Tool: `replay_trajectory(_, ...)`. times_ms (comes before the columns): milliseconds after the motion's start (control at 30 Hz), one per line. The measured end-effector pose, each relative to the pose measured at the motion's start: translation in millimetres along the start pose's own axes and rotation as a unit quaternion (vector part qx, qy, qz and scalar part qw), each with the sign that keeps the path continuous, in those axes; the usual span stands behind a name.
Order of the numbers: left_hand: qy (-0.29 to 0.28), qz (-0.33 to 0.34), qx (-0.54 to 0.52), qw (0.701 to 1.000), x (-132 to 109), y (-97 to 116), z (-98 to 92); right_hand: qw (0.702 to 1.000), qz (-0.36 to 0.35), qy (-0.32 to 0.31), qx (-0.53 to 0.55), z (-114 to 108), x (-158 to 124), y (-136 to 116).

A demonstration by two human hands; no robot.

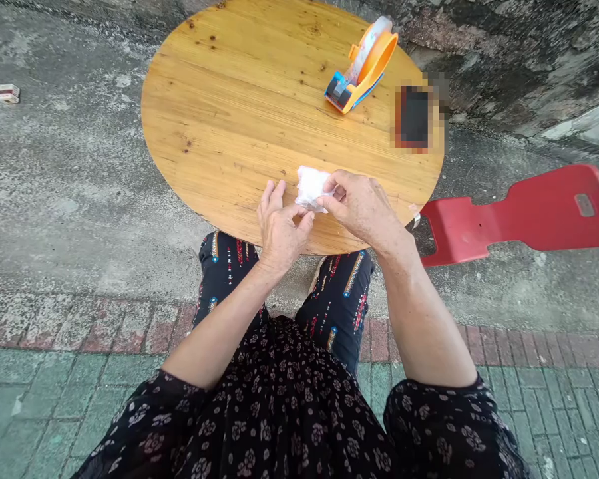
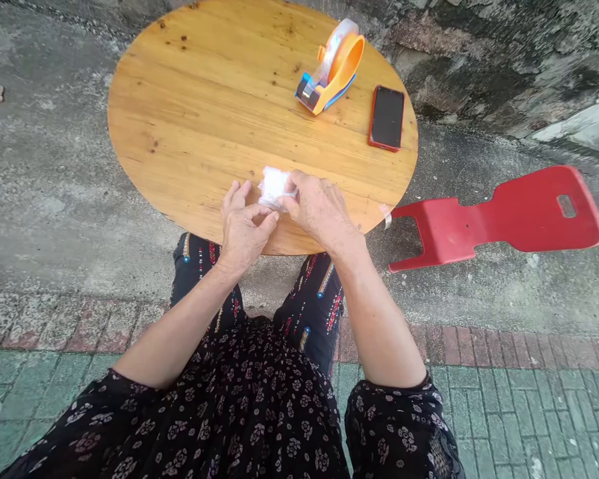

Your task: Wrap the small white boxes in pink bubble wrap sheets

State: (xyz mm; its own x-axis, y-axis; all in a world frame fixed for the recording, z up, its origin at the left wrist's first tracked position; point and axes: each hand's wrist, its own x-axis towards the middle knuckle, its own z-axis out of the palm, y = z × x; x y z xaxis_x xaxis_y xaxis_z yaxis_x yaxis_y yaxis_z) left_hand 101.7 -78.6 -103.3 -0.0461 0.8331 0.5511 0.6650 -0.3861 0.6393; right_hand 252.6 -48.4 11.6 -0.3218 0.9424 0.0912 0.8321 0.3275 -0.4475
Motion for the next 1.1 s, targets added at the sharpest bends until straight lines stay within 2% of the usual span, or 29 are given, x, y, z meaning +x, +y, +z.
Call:
replay_trajectory(100, -0.005, -0.022, -0.005, 1.000, 3, 5, -1.2, 1.000, 0.008, -0.001, -0.013, 0, 0, -1)
replay_trajectory(267, -0.073, -0.145, 0.030, 0.986, 15, 25, -11.0, 1.000, 0.012, -0.009, -0.024, 0, -1, -2)
replay_trajectory(367, -0.090, -0.170, 0.035, 0.981, 19, 31, -13.6, 0.999, 0.015, -0.011, -0.029, 0, -1, -3)
replay_trajectory(667, -0.060, -0.143, 0.025, 0.988, 17, 25, -10.8, 0.998, 0.022, -0.020, -0.046, 2, 0, -2)
replay_trajectory(1000, -0.078, -0.110, 0.007, 0.991, 11, 18, -21.4, 0.998, 0.016, -0.011, -0.065, 4, -1, 0)
replay_trajectory(1100, -0.063, -0.100, -0.005, 0.993, 10, 16, -26.1, 0.998, 0.014, -0.010, -0.065, 4, -2, 0)
